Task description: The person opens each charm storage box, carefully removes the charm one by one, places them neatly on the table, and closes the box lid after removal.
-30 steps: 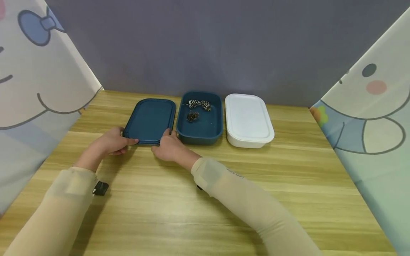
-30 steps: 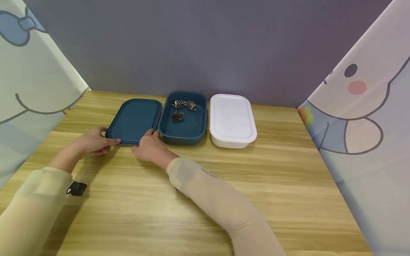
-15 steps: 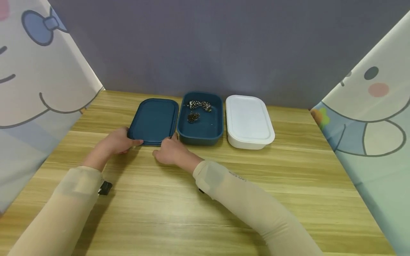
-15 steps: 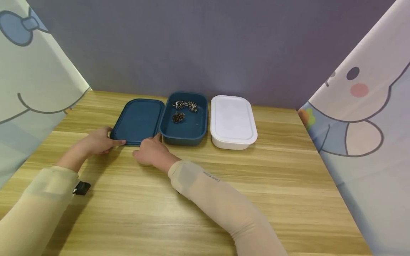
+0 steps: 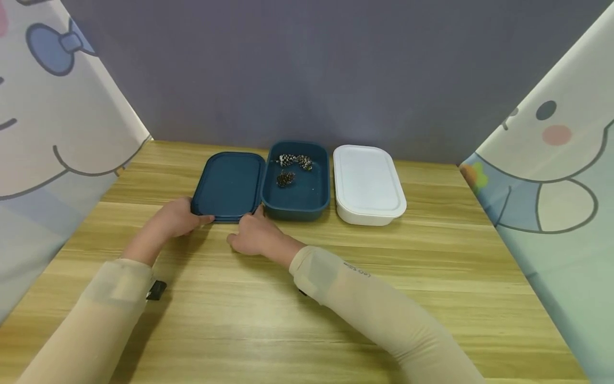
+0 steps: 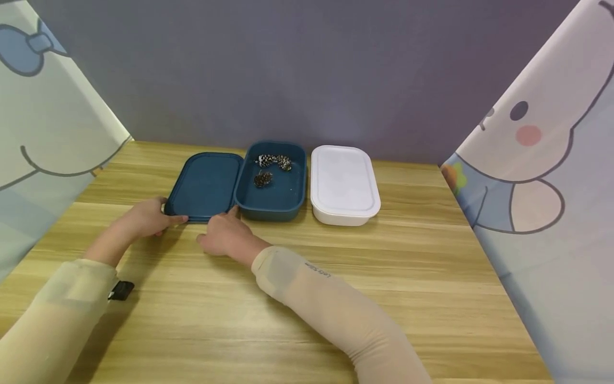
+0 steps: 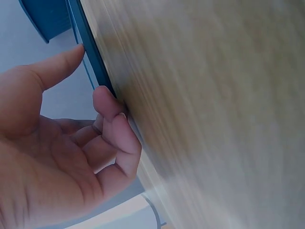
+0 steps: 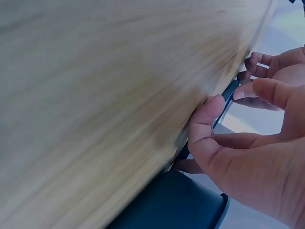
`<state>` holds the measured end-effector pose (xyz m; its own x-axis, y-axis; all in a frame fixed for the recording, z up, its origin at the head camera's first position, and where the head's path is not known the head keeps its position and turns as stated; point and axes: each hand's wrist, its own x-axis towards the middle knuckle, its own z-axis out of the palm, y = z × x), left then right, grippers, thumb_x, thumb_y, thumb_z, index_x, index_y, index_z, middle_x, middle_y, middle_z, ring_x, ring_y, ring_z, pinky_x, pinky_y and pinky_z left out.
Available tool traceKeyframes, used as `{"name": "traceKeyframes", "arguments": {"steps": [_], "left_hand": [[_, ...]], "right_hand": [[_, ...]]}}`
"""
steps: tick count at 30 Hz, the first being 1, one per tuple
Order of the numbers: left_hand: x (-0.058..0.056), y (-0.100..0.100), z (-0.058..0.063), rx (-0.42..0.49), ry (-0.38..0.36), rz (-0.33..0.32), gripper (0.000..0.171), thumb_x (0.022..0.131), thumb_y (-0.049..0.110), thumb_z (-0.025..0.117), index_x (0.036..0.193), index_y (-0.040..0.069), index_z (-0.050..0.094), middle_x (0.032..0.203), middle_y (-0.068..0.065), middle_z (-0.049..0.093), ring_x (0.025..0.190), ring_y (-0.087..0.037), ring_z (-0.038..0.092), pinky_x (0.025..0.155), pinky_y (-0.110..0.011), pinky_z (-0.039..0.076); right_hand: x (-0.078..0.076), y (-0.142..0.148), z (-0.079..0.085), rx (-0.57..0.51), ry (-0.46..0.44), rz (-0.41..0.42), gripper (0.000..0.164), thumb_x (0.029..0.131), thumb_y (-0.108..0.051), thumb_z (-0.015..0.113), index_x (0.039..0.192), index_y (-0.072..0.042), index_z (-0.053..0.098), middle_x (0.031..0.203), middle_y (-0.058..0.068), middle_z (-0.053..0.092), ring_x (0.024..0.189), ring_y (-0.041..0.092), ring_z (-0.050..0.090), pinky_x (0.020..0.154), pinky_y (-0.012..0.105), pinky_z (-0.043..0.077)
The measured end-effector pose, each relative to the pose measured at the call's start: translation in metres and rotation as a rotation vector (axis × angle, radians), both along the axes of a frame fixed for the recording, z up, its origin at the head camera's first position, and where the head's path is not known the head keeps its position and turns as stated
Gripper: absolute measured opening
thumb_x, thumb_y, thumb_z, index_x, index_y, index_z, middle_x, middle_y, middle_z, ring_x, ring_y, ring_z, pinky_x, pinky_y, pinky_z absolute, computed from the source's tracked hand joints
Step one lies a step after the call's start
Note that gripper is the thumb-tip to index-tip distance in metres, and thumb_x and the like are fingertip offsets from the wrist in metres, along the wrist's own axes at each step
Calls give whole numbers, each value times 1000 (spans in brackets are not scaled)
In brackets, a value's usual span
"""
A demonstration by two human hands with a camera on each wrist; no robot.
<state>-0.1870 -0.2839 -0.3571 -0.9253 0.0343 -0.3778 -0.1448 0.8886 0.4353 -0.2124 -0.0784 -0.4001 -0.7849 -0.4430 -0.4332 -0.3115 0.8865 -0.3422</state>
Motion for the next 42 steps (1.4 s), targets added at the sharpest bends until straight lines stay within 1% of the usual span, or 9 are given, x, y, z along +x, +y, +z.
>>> {"name": "traceKeyframes", "arguments": {"steps": [3, 8, 10, 15, 23, 28, 32, 36, 42], "left_hand": [[0, -1, 0, -18, -6, 0, 86, 104, 46, 63, 145, -25, 39, 95, -22, 70, 86, -33, 65, 76, -41, 54], [-2, -2, 1, -46, -20, 2, 91, 104, 48, 63, 148, -26, 35, 101, -27, 72, 94, -38, 67, 83, -49, 56], [-2, -2, 2, -46, -25, 3, 92, 104, 48, 62, 149, -27, 33, 103, -27, 72, 96, -39, 67, 85, -51, 56], [-1, -1, 6, -36, -34, 7, 91, 105, 47, 62, 149, -27, 32, 100, -25, 72, 93, -37, 67, 83, -49, 55], [0, 0, 8, -31, -47, 21, 90, 105, 49, 61, 148, -25, 35, 99, -24, 70, 93, -37, 65, 82, -47, 54], [-2, -1, 15, -60, -43, 6, 98, 108, 55, 52, 155, -26, 23, 137, -45, 56, 125, -58, 56, 104, -66, 50], [-5, -1, 24, -46, -35, -16, 100, 109, 54, 48, 158, -25, 11, 124, -42, 65, 112, -53, 66, 107, -71, 47], [-7, 1, 32, -39, -19, -44, 95, 111, 54, 46, 161, -20, 14, 117, -37, 71, 99, -43, 74, 101, -71, 51], [-5, 12, 46, 4, 61, -39, 89, 111, 58, 44, 163, -12, 26, 145, -43, 54, 117, -51, 68, 100, -70, 52]], "right_hand": [[1, 1, 3, -7, -8, -16, 61, 107, -58, 51, 70, -16, 76, 176, 19, 22, 126, 40, 62, 70, 33, 58], [-7, -2, -9, -25, -38, -28, 62, 105, -60, 54, 71, -14, 76, 177, 26, 5, 61, 27, 66, 54, 37, 54], [-7, -1, -8, -25, -35, -25, 62, 105, -60, 54, 70, -13, 75, 177, 26, 4, 60, 26, 65, 52, 38, 53], [-6, -1, -8, -23, -15, -8, 63, 105, -60, 54, 69, -13, 75, 177, 25, 8, 75, 30, 64, 54, 38, 54], [9, 5, 9, -33, 48, 2, 61, 106, -57, 52, 65, -16, 71, 175, 26, 20, 136, 41, 55, 75, 33, 58], [30, 15, 38, -98, 42, 22, 59, 108, -49, 53, 66, -12, 70, 173, 29, 23, 150, 43, 45, 81, 34, 58], [38, 17, 47, -96, 32, 23, 54, 109, -48, 52, 107, -2, 79, 176, 23, 23, 167, 39, 10, 99, 36, 58], [42, 19, 56, -92, 2, 12, 71, 110, -49, 52, 162, -1, 41, 179, 21, 10, 168, 32, 5, 120, 37, 48], [47, 29, 81, -154, -27, -6, 83, 109, -52, 54, 171, -8, 19, 179, 20, -1, 167, 31, 17, 123, 43, 46]]}}
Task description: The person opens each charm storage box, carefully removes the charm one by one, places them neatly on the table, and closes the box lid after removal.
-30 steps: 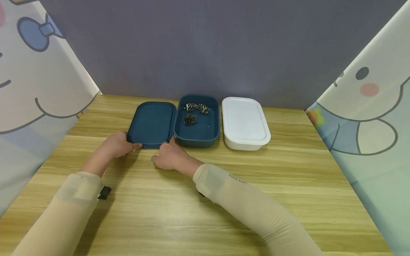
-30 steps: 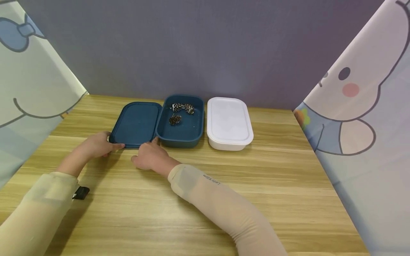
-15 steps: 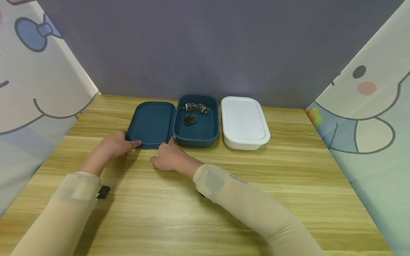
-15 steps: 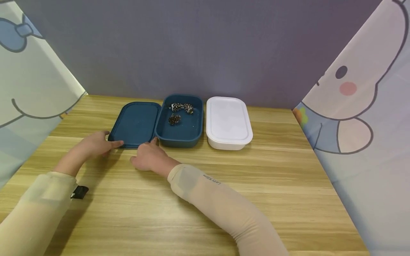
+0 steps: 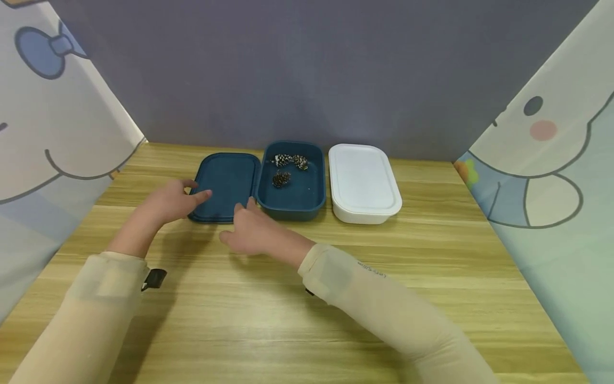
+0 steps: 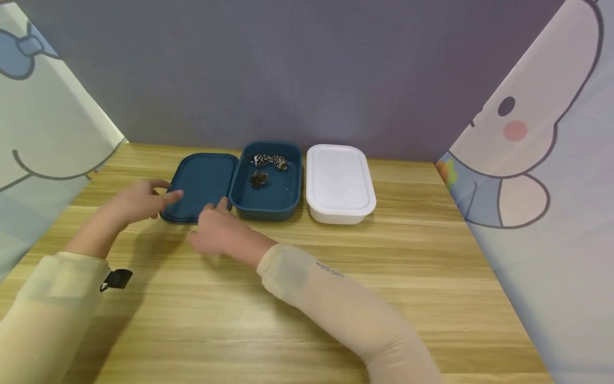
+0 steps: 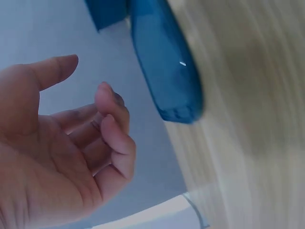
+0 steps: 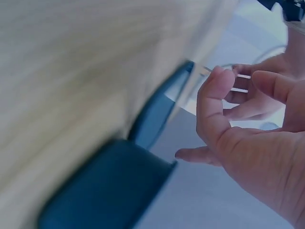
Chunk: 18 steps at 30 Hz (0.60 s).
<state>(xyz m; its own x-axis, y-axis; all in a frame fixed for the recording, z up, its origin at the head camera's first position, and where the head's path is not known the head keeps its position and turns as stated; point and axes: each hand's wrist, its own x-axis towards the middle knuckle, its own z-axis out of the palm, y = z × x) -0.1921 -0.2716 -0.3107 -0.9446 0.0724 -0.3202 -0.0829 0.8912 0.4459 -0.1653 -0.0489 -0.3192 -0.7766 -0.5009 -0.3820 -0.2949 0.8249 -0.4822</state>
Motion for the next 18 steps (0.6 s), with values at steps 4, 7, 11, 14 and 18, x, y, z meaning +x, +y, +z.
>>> {"name": "traceKeyframes", "arguments": {"steps": [4, 7, 11, 14, 18], "left_hand": [[3, 16, 12, 30, 41, 4, 86, 110, 61, 44, 163, -6, 33, 153, -40, 47, 132, -54, 56, 102, -68, 51], [7, 32, 21, 47, 87, 4, 81, 109, 60, 46, 162, -1, 39, 151, -36, 51, 130, -52, 57, 98, -65, 53], [15, 55, 31, 83, 188, 3, 72, 109, 58, 50, 157, 5, 50, 138, -29, 63, 113, -43, 66, 86, -56, 57], [21, 74, 36, 139, 264, 1, 65, 109, 57, 51, 152, 9, 56, 128, -23, 69, 98, -34, 68, 76, -46, 56], [27, 101, 41, 207, 325, -18, 58, 109, 55, 53, 149, 14, 60, 124, -15, 71, 88, -28, 67, 70, -38, 53]], "right_hand": [[4, 15, 19, -46, 16, 8, 83, 109, -52, 54, 172, -11, 17, 181, 14, 3, 168, 28, 12, 131, 48, 35], [7, 30, 32, -86, 38, -2, 83, 109, -53, 55, 172, -14, 17, 181, 8, 8, 169, 25, 12, 133, 51, 29], [9, 54, 43, -146, 85, -39, 82, 108, -52, 58, 172, -18, 21, 181, 3, 16, 167, 26, 22, 132, 53, 31], [8, 75, 46, -185, 128, -77, 79, 107, -49, 60, 171, -18, 25, 178, 4, 25, 146, 25, 54, 122, 51, 45], [5, 106, 49, -251, 186, -112, 76, 108, -45, 61, 169, -13, 29, 170, 6, 37, 102, 18, 68, 97, 41, 57]]}}
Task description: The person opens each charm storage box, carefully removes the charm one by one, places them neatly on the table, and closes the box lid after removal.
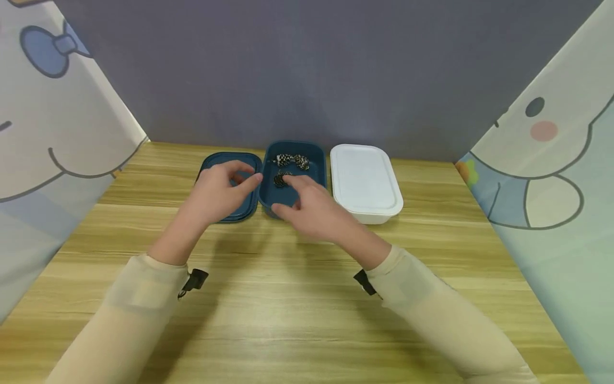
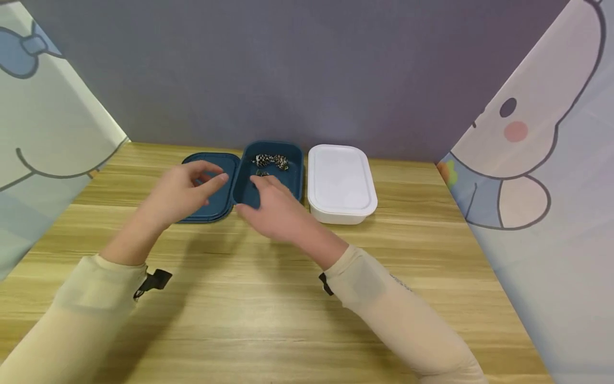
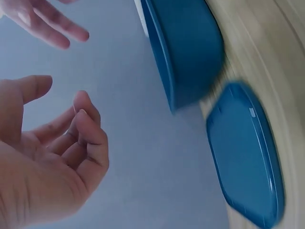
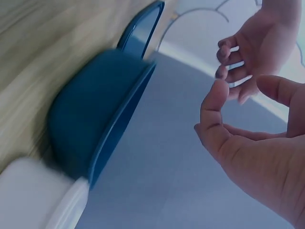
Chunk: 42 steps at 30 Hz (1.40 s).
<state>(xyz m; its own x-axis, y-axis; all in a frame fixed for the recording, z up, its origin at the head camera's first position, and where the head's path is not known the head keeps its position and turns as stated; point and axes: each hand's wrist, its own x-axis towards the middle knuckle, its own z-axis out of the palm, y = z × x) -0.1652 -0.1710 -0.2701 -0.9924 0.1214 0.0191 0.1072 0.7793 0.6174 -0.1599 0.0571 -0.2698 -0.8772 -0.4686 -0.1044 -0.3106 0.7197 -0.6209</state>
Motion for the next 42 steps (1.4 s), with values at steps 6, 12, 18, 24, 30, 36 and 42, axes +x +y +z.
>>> {"name": "traceKeyframes", "arguments": {"steps": [6, 12, 18, 24, 30, 36, 42], "left_hand": [[0, 34, 3, 99, 60, -24, 45, 110, 47, 56, 144, 18, 63, 122, -8, 71, 93, -26, 67, 74, -40, 55], [-11, 68, 4, 168, 45, -72, 49, 110, 46, 57, 151, 19, 57, 128, -4, 68, 98, -25, 67, 83, -43, 55], [-19, 99, 3, 208, -14, -132, 58, 108, 47, 60, 157, 18, 49, 139, -7, 65, 124, -29, 65, 100, -49, 56], [-21, 127, -12, 197, -47, -157, 73, 105, 48, 66, 164, 16, 39, 154, -11, 58, 136, -32, 61, 110, -52, 54], [-17, 151, -30, 145, -66, -164, 73, 104, 47, 68, 163, 14, 41, 162, -11, 52, 151, -32, 47, 121, -53, 45], [-13, 166, -44, 105, -72, -157, 75, 104, 44, 67, 163, 6, 40, 164, -17, 48, 153, -34, 45, 124, -51, 43], [-13, 177, -55, 89, -83, -162, 80, 106, 42, 65, 165, -1, 32, 167, -19, 44, 155, -34, 45, 125, -48, 43]], "right_hand": [[-3, 42, 2, -101, 56, -79, 71, 107, -40, 63, 166, -11, 36, 162, 7, 46, 104, 21, 64, 88, 39, 56], [-9, 80, 1, -123, 116, -187, 70, 107, -35, 64, 166, -11, 35, 154, 11, 48, 111, 26, 65, 91, 40, 54], [-16, 116, -4, -137, 147, -270, 73, 107, -31, 62, 167, -5, 29, 155, 21, 43, 113, 33, 61, 86, 35, 51], [-23, 146, -14, -105, 159, -324, 74, 108, -32, 61, 166, 0, 29, 157, 27, 40, 114, 35, 59, 80, 33, 51], [-30, 168, -30, -49, 149, -355, 75, 108, -33, 60, 162, 9, 30, 158, 35, 33, 110, 39, 59, 77, 33, 53], [-33, 188, -46, 44, 97, -381, 79, 110, -37, 55, 162, 14, 25, 157, 43, 30, 115, 47, 60, 85, 49, 58], [-34, 200, -58, 79, 44, -362, 72, 111, -39, 53, 157, 14, 36, 151, 44, 38, 118, 52, 61, 90, 56, 57]]}}
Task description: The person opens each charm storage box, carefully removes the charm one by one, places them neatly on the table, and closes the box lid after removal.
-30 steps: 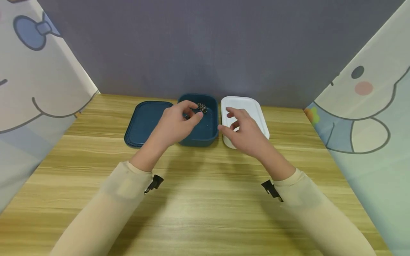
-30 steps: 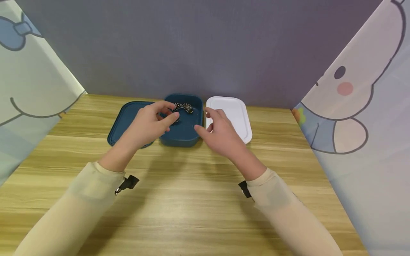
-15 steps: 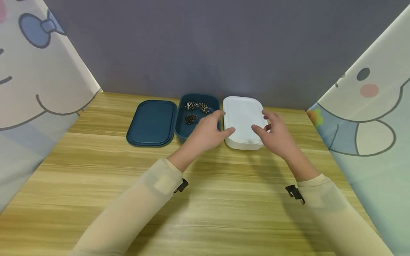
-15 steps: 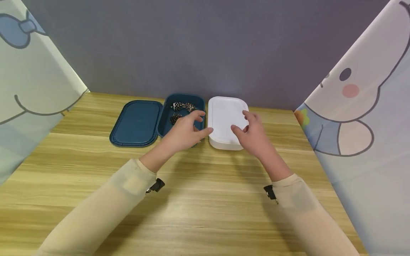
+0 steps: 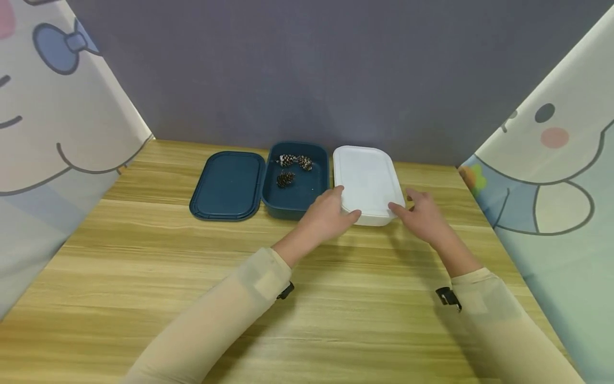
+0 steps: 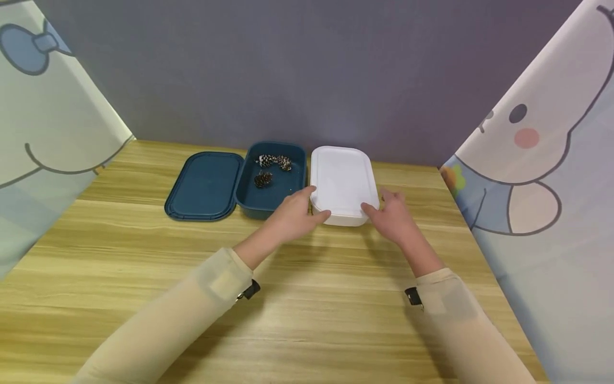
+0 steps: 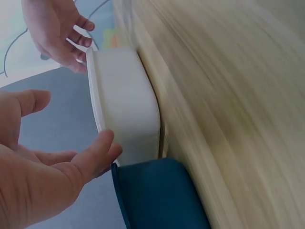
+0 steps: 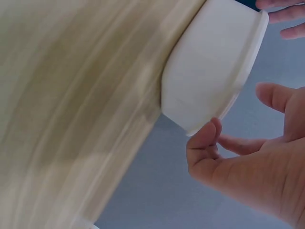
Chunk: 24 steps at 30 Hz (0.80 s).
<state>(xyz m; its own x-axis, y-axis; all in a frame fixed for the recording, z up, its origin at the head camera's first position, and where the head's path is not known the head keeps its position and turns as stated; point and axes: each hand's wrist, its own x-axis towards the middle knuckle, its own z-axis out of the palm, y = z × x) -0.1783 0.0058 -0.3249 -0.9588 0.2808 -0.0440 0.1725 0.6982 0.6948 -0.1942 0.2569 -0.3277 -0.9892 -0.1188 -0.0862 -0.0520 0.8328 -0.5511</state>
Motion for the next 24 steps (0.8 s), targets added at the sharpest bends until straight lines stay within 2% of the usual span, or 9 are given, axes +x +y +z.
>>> {"name": "traceKeyframes", "arguments": {"steps": [5, 11, 16, 19, 22, 24], "left_hand": [[0, 6, -5, -7, -48, -27, 85, 107, 41, 62, 167, -4, 23, 169, -23, 39, 156, -34, 43, 125, -47, 43], [1, 11, -6, -20, -92, -16, 88, 108, 41, 60, 168, -6, 16, 173, -26, 28, 159, -37, 36, 128, -48, 39], [3, 13, -9, -17, -92, -12, 87, 108, 39, 59, 167, -8, 15, 173, -29, 26, 159, -40, 35, 128, -50, 39], [5, 13, -11, 5, -105, -5, 88, 107, 38, 59, 167, -10, 14, 171, -29, 32, 154, -40, 43, 124, -50, 44], [6, 12, -14, 31, -122, 10, 90, 107, 37, 59, 166, -11, 11, 168, -29, 37, 140, -38, 57, 116, -48, 50], [6, 11, -16, 47, -128, 18, 92, 106, 38, 59, 166, -11, 8, 168, -28, 36, 131, -36, 62, 113, -46, 52]], "right_hand": [[-1, 1, -5, -20, -10, 39, 61, 112, -37, 54, 151, 9, 49, 143, 38, 54, 119, 52, 65, 91, 56, 59], [-2, 3, -8, -7, -67, 34, 66, 113, -40, 49, 157, 9, 41, 144, 35, 55, 126, 51, 59, 96, 58, 56], [-3, 4, -8, -3, -77, 29, 66, 113, -40, 49, 155, 10, 43, 139, 34, 58, 120, 47, 61, 94, 55, 55], [-3, 4, -8, -2, -78, 26, 66, 113, -39, 49, 155, 11, 42, 137, 34, 59, 116, 45, 62, 92, 53, 55], [-4, 4, -8, -7, -91, 19, 68, 114, -41, 48, 156, 13, 41, 138, 35, 59, 115, 43, 62, 91, 52, 55], [-4, 4, -9, -11, -100, 12, 69, 114, -42, 47, 156, 13, 41, 139, 35, 59, 115, 43, 63, 91, 52, 55]]}}
